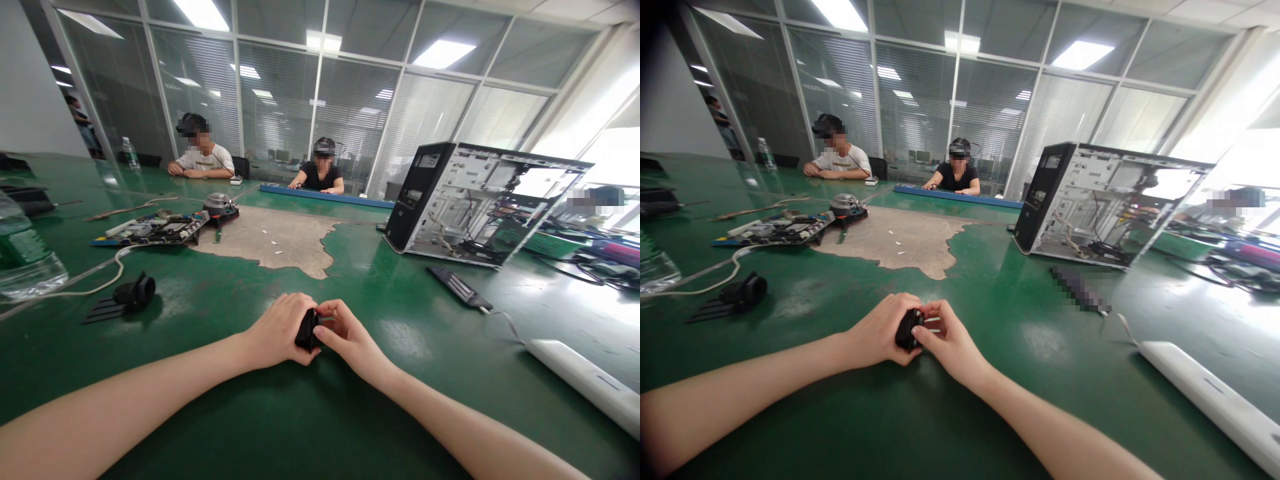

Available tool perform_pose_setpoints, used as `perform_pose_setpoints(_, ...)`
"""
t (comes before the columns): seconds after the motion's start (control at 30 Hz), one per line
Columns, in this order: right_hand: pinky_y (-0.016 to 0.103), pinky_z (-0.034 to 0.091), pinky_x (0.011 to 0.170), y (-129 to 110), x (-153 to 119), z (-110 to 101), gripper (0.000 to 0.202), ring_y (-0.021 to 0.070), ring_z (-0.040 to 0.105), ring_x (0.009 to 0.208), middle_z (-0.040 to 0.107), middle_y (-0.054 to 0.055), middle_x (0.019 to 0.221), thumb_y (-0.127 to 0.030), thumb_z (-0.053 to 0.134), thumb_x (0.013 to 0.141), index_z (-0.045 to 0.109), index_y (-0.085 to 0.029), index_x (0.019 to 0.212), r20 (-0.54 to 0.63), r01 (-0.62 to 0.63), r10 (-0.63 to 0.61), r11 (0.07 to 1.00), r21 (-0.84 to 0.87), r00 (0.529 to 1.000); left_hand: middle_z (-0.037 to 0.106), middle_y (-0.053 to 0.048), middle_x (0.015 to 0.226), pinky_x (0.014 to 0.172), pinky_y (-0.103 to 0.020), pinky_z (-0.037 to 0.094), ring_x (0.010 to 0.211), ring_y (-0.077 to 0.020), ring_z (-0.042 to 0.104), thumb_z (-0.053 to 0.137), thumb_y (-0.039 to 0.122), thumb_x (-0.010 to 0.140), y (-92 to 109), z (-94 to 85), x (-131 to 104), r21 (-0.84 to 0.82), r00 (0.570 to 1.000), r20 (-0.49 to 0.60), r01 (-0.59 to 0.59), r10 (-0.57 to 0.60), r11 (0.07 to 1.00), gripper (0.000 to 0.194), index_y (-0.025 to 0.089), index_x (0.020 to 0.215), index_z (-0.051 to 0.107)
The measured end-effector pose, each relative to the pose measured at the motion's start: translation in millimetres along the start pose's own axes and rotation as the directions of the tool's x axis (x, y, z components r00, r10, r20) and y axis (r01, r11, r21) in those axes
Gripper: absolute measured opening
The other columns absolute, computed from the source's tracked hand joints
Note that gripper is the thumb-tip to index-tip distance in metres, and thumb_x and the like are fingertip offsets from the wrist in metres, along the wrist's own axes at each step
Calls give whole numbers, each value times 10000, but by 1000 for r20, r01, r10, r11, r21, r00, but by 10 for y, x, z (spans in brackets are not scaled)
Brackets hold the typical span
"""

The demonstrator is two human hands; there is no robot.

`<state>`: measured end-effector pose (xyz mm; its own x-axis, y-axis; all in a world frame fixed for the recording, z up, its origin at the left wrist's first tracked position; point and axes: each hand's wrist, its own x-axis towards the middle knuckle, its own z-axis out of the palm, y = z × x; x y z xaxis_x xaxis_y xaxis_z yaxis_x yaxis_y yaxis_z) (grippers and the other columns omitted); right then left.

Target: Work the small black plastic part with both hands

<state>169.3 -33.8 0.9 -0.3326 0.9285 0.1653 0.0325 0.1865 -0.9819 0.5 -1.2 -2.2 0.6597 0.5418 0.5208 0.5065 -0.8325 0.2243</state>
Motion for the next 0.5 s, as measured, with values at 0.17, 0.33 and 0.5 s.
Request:
perform_pose_setpoints(0.17,314,468,738,-14,-32,-4,274,151,549,844,532,19,898,-320,587,748,445,-207,953,38,-23,23,1000,-15,999,509,-88,989,759,-377,398,886,-256,507,617,317,604,-10,8,-9,10,1000,2,-4,4,1000,511,152,1028,384)
perform_pose_setpoints(0.33,303,472,765,-38,-57,8,219,153,542,886,531,8,889,-265,613,732,469,-208,887,33,53,-52,998,-20,998,508,-87,983,760,-370,390,883,-254,508,604,308,603,-12,13,-12,13,1000,-8,-11,11,1000,494,155,1018,384)
perform_pose_setpoints(0.5,296,456,788,-11,-26,2,152,150,541,891,529,7,883,-286,591,747,503,-196,833,-43,97,-99,994,-52,994,507,-78,972,761,-365,386,880,-248,505,606,313,602,-11,7,-5,6,1000,-5,-12,12,1000,504,159,1027,384)
